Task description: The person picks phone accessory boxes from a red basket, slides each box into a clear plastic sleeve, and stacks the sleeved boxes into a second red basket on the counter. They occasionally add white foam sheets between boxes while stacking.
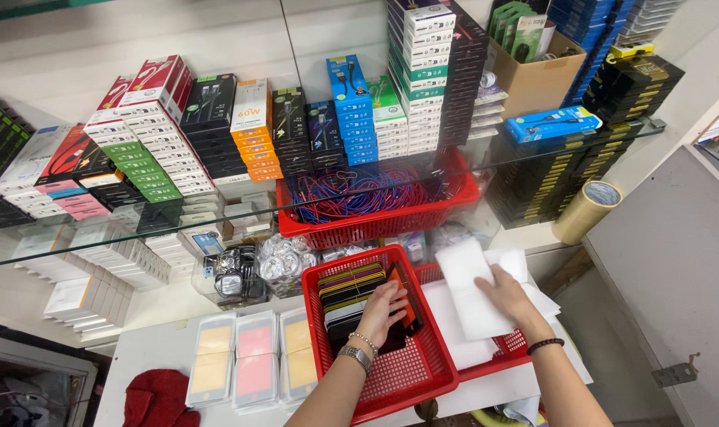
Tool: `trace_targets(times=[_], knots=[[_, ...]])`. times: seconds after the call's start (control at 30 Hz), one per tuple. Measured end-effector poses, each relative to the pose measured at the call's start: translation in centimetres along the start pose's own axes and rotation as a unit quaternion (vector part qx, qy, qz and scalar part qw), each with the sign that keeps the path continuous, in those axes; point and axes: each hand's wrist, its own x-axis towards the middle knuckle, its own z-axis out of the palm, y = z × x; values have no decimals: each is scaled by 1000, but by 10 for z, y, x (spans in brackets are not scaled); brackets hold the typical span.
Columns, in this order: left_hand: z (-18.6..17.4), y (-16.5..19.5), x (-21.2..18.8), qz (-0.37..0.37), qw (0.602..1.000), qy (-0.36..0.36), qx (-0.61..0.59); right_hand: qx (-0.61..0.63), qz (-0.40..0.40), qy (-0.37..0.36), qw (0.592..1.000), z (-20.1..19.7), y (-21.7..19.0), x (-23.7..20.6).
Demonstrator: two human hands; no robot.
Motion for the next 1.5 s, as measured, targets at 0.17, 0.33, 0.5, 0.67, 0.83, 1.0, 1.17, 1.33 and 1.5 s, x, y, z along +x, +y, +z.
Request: trace_targets(times=[0.17, 0.33, 0.5, 0.67, 0.83, 1.0, 1.17, 1.33, 1.5], knots=[[-1, 2, -2, -1, 1000, -12, -9, -58, -1, -69, 996, 42, -4, -11], [-5, 5, -4, -9, 1000, 2, -11, 100, 179, -62, 977, 57, -2, -24], [-11, 5, -4, -25, 999, 16, -12, 117, 244, -158, 950, 55, -8, -29], [-14, 2, -9, -18, 1000, 17, -16, 184, 280, -179, 925, 45, -12, -24], [-16, 2, -14, -29, 999, 20, -5, -26, 246, -159, 956, 45, -15, -23], [-31, 10, -19, -10, 1000, 22, 5, 67, 169, -113, 977, 39, -21, 4], [-37, 16, -15, 15, 1000, 10, -14, 51, 209, -152, 965, 51, -18, 5], [-36, 11, -14, -5, 1000, 11, -23, 44, 251, -180, 950, 55, -7, -11], [-30, 13, -21, -28, 999, 18, -10, 230, 279, -208, 909, 41, 6, -10]])
